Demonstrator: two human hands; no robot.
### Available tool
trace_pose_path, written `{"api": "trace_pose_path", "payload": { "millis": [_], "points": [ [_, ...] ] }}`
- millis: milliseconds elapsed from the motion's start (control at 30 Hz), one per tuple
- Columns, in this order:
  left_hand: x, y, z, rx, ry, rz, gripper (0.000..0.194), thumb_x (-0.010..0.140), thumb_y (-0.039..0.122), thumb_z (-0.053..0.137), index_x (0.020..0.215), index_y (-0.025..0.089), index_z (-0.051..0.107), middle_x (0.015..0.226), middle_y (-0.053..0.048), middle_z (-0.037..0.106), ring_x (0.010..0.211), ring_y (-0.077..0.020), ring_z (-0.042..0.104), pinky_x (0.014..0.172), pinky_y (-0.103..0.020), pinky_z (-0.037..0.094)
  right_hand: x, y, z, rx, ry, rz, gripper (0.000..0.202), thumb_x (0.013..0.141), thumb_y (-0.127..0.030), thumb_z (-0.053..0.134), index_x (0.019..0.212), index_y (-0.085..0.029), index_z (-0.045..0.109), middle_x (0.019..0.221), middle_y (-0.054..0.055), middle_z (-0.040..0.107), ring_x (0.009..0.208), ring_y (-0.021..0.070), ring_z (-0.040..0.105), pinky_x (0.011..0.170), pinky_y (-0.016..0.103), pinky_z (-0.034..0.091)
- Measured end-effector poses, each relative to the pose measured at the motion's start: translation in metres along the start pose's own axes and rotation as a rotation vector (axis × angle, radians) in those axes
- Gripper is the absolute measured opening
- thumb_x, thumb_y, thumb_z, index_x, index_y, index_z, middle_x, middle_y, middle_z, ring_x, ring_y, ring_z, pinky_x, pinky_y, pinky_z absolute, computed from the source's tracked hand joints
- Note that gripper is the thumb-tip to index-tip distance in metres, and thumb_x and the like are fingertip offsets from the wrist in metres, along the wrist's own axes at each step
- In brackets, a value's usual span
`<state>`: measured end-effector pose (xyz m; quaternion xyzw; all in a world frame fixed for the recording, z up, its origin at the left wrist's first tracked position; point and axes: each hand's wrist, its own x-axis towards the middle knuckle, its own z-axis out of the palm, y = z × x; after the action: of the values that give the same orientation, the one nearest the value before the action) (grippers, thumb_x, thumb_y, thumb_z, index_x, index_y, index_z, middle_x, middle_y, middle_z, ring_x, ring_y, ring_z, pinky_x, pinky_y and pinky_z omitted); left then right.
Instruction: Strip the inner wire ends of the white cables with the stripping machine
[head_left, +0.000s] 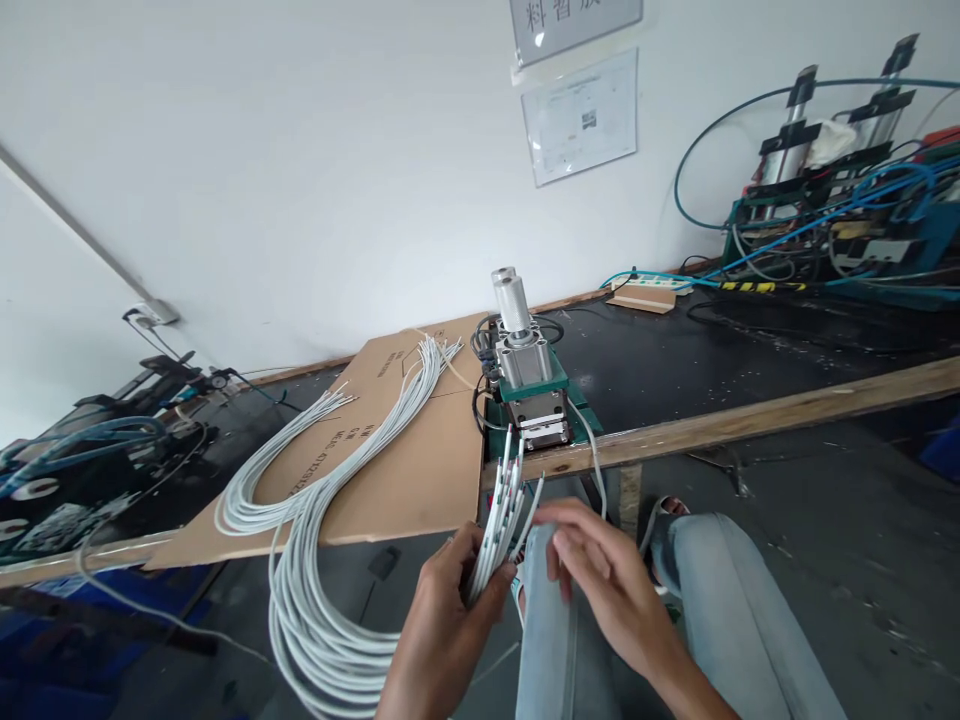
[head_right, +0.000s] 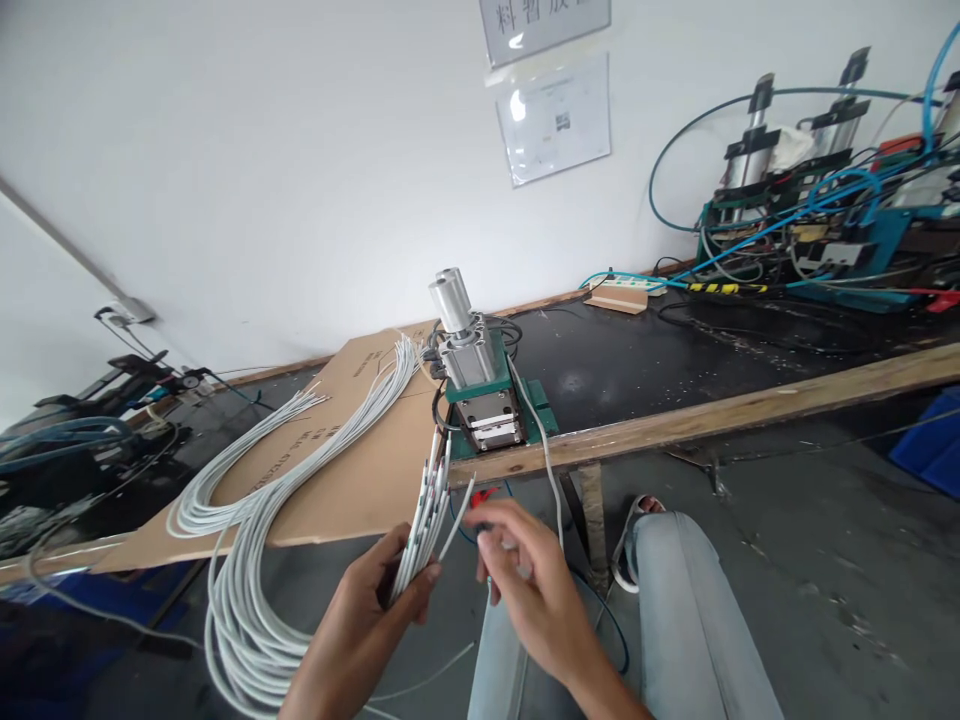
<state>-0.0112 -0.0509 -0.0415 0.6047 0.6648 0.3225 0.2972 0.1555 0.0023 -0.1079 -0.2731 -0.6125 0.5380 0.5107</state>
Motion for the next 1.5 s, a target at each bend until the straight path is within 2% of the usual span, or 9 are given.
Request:
{"api": "trace_pose_path", "payload": {
  "millis": [100,233,333,433,600,867,1067,1233,1500],
  "points": [
    [0.0,0.001,-0.001,0.011,-0.027,-0.01,0.026,0.091,0.044,0.054,0.081,0.02,0.056,0.062,0.003,0.053,0.06,-0.0181,0.05,0.059,-0.026,0.037,0.021,-0.021,0.005,0.211,0.027,0.09,0.034,0.096,-0.051,0.061,0.1,-0.018,0.067,0.069,-0.001,0.056,0.059,0.0144,0.057,0.048,0.022,0.05],
    [-0.002,0.003,-0.003,0.06,0.053,0.113,0.025,0.095,0.042,0.051,0.085,0.02,0.057,0.076,-0.001,0.059,0.071,-0.0195,0.054,0.066,-0.027,0.041,0.021,-0.021,0.012,0.36,0.06,0.111,0.036,0.094,-0.053,0.063,0.086,-0.018,0.065,0.067,-0.001,0.057,0.055,0.0135,0.057,0.046,0.022,0.049],
    [-0.001,0.01,-0.003,0.082,0.105,0.14,0.026,0.098,0.04,0.048,0.081,0.021,0.054,0.066,0.005,0.049,0.061,-0.0161,0.046,0.058,-0.025,0.036,0.008,-0.017,0.016,0.323,-0.058,0.139,0.037,0.099,-0.051,0.056,0.082,-0.019,0.06,0.058,-0.004,0.053,0.049,0.0112,0.052,0.046,0.021,0.042],
    [0.002,0.016,-0.003,0.026,0.039,0.14,0.025,0.098,0.035,0.049,0.08,0.02,0.055,0.067,0.004,0.054,0.063,-0.0155,0.049,0.061,-0.024,0.039,-0.004,-0.016,0.019,0.23,-0.179,0.138,0.041,0.102,-0.051,0.051,0.076,-0.02,0.053,0.059,-0.005,0.048,0.049,0.0095,0.046,0.047,0.021,0.036],
    [0.004,0.016,-0.005,-0.069,-0.027,0.098,0.024,0.094,0.035,0.053,0.08,0.017,0.06,0.067,0.004,0.052,0.063,-0.0147,0.045,0.06,-0.024,0.038,-0.008,-0.014,0.02,0.193,-0.234,0.145,0.041,0.103,-0.051,0.049,0.075,-0.021,0.048,0.06,-0.006,0.045,0.05,0.0093,0.041,0.047,0.023,0.031],
    [0.004,0.014,-0.003,-0.101,-0.025,0.078,0.026,0.093,0.036,0.054,0.075,0.017,0.058,0.066,0.003,0.048,0.063,-0.0144,0.04,0.059,-0.024,0.035,-0.006,-0.01,0.017,0.123,-0.238,0.124,0.037,0.104,-0.044,0.049,0.075,-0.022,0.048,0.063,-0.006,0.043,0.054,0.0103,0.042,0.05,0.024,0.031],
    [0.006,0.013,-0.004,-0.053,-0.051,0.092,0.022,0.09,0.031,0.053,0.073,0.018,0.055,0.065,0.005,0.04,0.063,-0.0132,0.033,0.056,-0.024,0.03,-0.006,-0.018,0.013,-0.109,-0.206,0.004,0.035,0.105,-0.035,0.046,0.072,-0.022,0.044,0.067,-0.004,0.043,0.061,0.0126,0.043,0.056,0.026,0.031],
    [0.007,0.017,-0.005,0.033,-0.084,0.151,0.01,0.081,0.016,0.052,0.072,0.019,0.055,0.062,0.007,0.038,0.059,-0.0113,0.031,0.053,-0.022,0.03,-0.007,-0.027,0.001,-0.337,-0.276,-0.063,0.032,0.104,-0.023,0.044,0.072,-0.022,0.041,0.071,-0.003,0.046,0.065,0.0138,0.046,0.061,0.028,0.032],
    [0.011,0.019,-0.003,0.201,-0.14,0.201,0.012,0.077,0.011,0.051,0.07,0.018,0.057,0.06,0.008,0.034,0.056,-0.0108,0.03,0.051,-0.023,0.026,-0.01,-0.037,-0.01,-0.625,-0.333,-0.148,0.021,0.101,-0.015,0.045,0.088,-0.021,0.061,0.084,0.005,0.061,0.072,0.0185,0.057,0.065,0.03,0.04]
  ]
}}
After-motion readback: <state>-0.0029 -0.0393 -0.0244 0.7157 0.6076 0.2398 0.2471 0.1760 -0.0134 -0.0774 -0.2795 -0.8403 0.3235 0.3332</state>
